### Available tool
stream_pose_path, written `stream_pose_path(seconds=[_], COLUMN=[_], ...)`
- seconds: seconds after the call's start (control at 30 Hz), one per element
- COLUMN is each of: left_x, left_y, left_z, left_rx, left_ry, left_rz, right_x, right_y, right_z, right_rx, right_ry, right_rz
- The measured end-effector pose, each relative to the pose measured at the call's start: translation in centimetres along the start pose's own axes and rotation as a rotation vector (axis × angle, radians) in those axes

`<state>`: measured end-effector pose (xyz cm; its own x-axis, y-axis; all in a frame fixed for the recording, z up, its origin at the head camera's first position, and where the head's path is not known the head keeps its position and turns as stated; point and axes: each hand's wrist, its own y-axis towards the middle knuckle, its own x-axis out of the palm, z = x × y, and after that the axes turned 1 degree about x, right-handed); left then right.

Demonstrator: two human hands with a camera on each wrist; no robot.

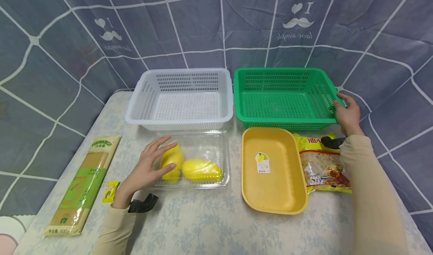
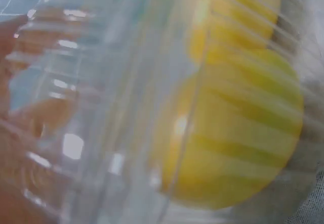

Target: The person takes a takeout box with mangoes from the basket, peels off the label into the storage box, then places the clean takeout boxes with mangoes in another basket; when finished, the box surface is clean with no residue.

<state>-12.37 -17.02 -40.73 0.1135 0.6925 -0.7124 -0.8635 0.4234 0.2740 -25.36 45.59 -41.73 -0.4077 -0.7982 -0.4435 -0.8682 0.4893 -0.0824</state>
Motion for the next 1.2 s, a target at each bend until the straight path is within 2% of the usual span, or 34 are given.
stream_pose_path(seconds=[0.13,0.27,0.33,0.43,0.57,0.63,0.8,0.93,1.07,1.2], left_x=[-0.4,-0.9,-1.1,-1.2,-1.1,-1.1,-1.3,-1.5,-1.8,-2.1], left_y=[0.0,-0.3,-0.5,-0.8,-1.0,-1.0,-0.8,-0.6,-0.4,-0.3], left_z=[0.1,0.0,-0.1,-0.3,-0.4,-0.4,-0.4,-0.6,-0.8,-0.7], left_rx=[-0.018,-0.102,-0.156,-0.229,-0.304,-0.320,-0.309,-0.340,-0.389,-0.400], left_ry=[-0.102,-0.135,-0.130,-0.102,-0.081,-0.091,-0.118,-0.181,-0.265,-0.333], left_rz=[0.078,0.116,0.094,0.028,-0.058,-0.085,-0.114,-0.135,-0.145,-0.135], right_x=[-0.2,-0.2,-0.1,0.0,0.0,0.0,-0.1,0.0,0.1,0.3], right_y=[2.3,3.3,2.9,2.0,1.9,2.6,5.0,5.5,4.3,1.6], right_z=[2.4,3.2,2.5,1.4,1.5,2.4,4.7,5.0,4.0,1.6], right_rx=[-0.032,-0.040,-0.020,0.008,0.002,-0.014,-0.032,-0.023,-0.027,0.001], right_ry=[0.015,0.027,0.030,0.039,0.049,0.033,0.017,0.041,0.042,0.090], right_rz=[0.008,0.018,0.020,0.031,0.017,0.016,0.032,0.041,0.040,0.039])
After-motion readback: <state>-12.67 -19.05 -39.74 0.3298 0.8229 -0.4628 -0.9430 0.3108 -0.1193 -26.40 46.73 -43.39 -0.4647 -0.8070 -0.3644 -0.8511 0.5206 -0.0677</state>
